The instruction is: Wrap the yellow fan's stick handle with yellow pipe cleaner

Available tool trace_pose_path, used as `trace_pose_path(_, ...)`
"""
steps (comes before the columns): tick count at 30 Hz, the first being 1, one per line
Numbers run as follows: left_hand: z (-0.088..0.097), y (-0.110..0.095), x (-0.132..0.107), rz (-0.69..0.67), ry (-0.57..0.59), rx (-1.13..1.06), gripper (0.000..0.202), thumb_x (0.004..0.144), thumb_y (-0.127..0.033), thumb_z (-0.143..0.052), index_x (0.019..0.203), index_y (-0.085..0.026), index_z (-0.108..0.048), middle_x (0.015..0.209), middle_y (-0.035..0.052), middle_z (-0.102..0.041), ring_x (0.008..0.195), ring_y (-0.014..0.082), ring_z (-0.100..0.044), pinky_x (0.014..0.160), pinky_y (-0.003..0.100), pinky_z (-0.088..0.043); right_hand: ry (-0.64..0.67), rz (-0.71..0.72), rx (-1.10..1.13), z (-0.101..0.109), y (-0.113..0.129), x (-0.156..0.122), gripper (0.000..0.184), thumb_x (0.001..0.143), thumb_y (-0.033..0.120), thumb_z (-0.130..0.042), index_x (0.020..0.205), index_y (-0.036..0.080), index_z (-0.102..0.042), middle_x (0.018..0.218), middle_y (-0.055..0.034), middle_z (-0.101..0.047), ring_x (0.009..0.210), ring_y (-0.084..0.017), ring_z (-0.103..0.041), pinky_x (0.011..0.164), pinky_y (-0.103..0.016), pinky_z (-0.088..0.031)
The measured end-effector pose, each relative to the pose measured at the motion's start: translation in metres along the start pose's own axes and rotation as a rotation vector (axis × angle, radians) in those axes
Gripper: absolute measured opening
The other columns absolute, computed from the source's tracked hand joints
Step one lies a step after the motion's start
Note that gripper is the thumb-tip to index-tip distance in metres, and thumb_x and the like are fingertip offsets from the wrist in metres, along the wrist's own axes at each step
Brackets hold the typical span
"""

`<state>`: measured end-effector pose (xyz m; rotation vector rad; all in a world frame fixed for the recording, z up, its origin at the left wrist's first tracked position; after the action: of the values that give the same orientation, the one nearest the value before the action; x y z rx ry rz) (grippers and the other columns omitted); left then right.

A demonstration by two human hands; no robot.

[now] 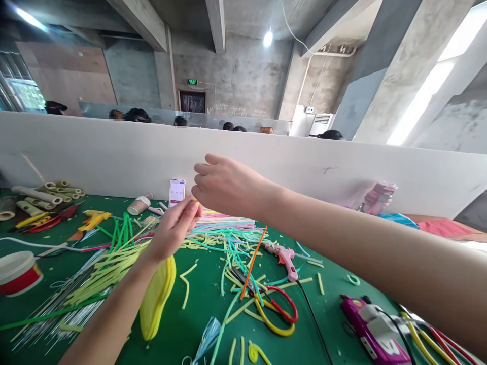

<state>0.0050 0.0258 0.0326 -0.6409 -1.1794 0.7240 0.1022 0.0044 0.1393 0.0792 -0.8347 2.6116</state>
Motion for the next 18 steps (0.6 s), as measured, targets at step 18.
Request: trace_pose_path(18,-0.026,0.077,-0.008,-0.165,0.396,1.138,0.031,0.101,-0.028,-0.035,0.092,-0.016,-0.062,0.083,0.0123,-0.073,0.074,0.0263,-0.070,0.064,0.032,-0.046,0.210,-0.411,0.206,-0.170,0.039,-0.031,0.021,0.092,0.005,-0.044,0.102,0.012,-0.061,0.095,-0.0143,-0.071,0.086,-0.025,-0.068,0.067,-0.031,-0.044)
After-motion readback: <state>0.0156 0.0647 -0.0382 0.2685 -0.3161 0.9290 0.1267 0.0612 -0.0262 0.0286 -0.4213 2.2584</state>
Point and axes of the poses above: each hand's wrist, its own x-axis towards the middle knuckle, its own z-axis out of the back of the hand, y = z × x, the point moved 6 cm from there along x, towards the middle knuckle
